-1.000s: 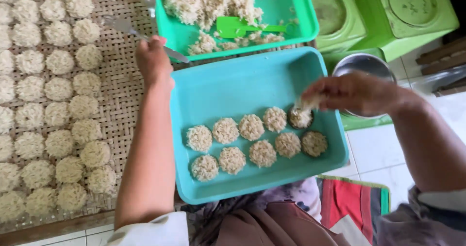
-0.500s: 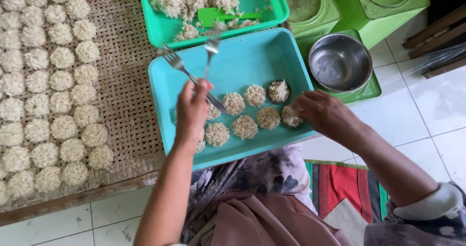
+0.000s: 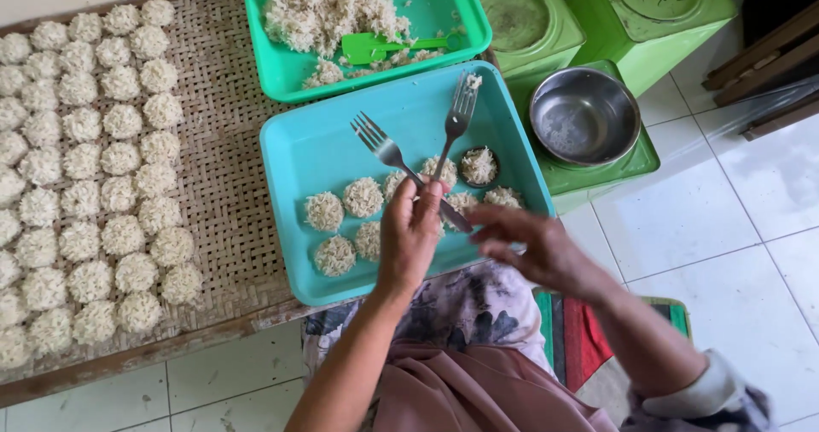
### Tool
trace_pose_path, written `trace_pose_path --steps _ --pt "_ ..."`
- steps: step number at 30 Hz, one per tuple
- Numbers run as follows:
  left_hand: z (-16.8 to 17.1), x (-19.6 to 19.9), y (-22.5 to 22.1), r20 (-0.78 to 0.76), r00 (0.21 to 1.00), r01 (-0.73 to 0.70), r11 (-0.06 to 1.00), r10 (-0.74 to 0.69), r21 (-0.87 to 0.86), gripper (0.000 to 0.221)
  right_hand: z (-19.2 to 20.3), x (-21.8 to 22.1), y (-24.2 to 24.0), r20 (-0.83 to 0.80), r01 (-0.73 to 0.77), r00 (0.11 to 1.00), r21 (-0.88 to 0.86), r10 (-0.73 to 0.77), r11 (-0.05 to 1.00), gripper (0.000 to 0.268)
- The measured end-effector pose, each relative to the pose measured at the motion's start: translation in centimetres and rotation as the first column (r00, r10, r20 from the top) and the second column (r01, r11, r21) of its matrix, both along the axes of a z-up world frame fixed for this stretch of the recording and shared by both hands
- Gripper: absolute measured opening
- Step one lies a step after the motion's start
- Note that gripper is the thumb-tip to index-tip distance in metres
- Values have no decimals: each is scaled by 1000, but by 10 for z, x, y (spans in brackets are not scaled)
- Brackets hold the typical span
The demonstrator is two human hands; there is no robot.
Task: Shaping and compacting rice cracker portions into circular molds using a fork and spoon
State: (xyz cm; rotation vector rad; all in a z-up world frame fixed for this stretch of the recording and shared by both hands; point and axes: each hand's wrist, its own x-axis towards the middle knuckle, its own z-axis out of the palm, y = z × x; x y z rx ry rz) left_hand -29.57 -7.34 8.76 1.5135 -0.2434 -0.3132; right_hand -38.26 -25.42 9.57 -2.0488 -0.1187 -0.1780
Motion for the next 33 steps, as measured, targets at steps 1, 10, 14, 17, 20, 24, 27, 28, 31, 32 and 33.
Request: trace_pose_path --steps 1,10,14,17,20,24,27,28,31,32,33 --pt "3 -4 -5 74 997 -12 1000 12 9 28 -11 -3 11 -73 -56 994 247 76 967 49" --pt "21 -21 -11 121 986 103 991 -112 85 25 -85 -17 -29 -44 283 906 802 -420 526 24" --pt "-38 -10 5 211 970 73 970 -124 232 19 -34 -32 -64 34 273 853 821 -520 501 17" --pt "-6 -2 16 465 868 -57 895 -175 443 22 -8 -43 -80 240 124 835 795 -495 593 12" --pt "29 0 15 389 896 -70 798 -213 598 24 -14 -48 -92 270 114 802 807 -533 580 10" --pt "2 9 15 464 822 -154 657 -330 738 22 -19 -43 -89 316 156 816 686 -484 711 18" --pt "1 16 13 469 810 -172 621 -353 765 23 -11 -40 -77 351 240 816 516 -458 822 18" --pt "4 18 12 471 806 -180 609 -359 773 21 -7 -38 -73 342 334 813 388 -470 859 14" --pt "7 25 9 493 806 -206 626 -327 752 22 -4 -32 -60 362 374 829 207 -426 904 14" --pt "-1 28 8 490 809 -204 626 -326 753 22 0 -24 -54 359 374 831 205 -425 905 14" --pt "-8 31 8 467 828 -192 625 -311 756 19 5 -17 -47 367 457 805 116 -466 882 11"
